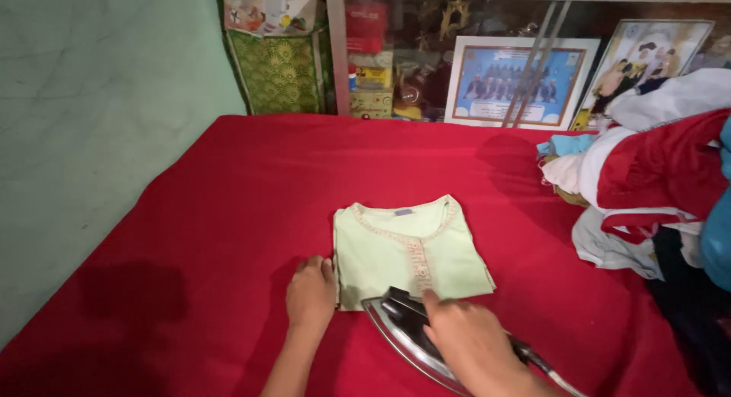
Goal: Ironing and folding different pieces of clothing on a bed.
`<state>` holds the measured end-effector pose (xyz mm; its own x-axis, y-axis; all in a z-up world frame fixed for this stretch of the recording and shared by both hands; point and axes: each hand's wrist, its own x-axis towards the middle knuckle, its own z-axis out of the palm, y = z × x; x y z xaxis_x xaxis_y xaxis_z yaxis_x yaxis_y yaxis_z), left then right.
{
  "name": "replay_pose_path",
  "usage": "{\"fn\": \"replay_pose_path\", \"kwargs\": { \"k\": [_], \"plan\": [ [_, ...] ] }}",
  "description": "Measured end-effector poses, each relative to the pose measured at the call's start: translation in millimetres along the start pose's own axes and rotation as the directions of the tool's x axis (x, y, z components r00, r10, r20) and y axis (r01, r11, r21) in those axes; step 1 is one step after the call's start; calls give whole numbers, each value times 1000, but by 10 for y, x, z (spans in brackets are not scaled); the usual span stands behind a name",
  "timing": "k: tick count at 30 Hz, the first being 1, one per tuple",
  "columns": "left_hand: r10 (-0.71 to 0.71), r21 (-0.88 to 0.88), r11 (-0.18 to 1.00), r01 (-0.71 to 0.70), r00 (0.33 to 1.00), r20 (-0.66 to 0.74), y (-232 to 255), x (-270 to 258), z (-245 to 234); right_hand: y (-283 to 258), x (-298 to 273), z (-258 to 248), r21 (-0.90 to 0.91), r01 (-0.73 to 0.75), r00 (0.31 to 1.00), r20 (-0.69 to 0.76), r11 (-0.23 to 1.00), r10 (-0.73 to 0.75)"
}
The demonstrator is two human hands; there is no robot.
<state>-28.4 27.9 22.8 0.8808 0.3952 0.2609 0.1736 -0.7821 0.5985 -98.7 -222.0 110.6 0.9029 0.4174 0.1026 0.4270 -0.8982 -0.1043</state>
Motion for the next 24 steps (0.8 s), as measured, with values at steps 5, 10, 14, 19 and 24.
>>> {"fn": "replay_pose_path", "kwargs": {
  "k": [5, 10, 14, 19, 24],
  "plan": [
    [152, 100, 984, -146, 986, -65, -4, -69, 123, 418, -268, -31, -58, -229, 953, 188, 972, 236],
    [171, 131, 978, -161, 983, -69, 116, -122, 111, 899, -543, -3, -111, -302, 935, 160, 947, 317],
    [138, 152, 981, -124, 987, -82, 208, -176, 86, 1225, -683, -36, -166, -404, 900, 107, 900, 423],
    [96, 200, 976, -83, 994, -55, 237, -212, 117, 1527, -731, -74, -169, -523, 845, 19, 835, 534],
    [129, 206, 973, -106, 987, -101, 193, -222, 165, 1931, -697, -44, -155, -661, 748, -58, 735, 661]
  ]
}}
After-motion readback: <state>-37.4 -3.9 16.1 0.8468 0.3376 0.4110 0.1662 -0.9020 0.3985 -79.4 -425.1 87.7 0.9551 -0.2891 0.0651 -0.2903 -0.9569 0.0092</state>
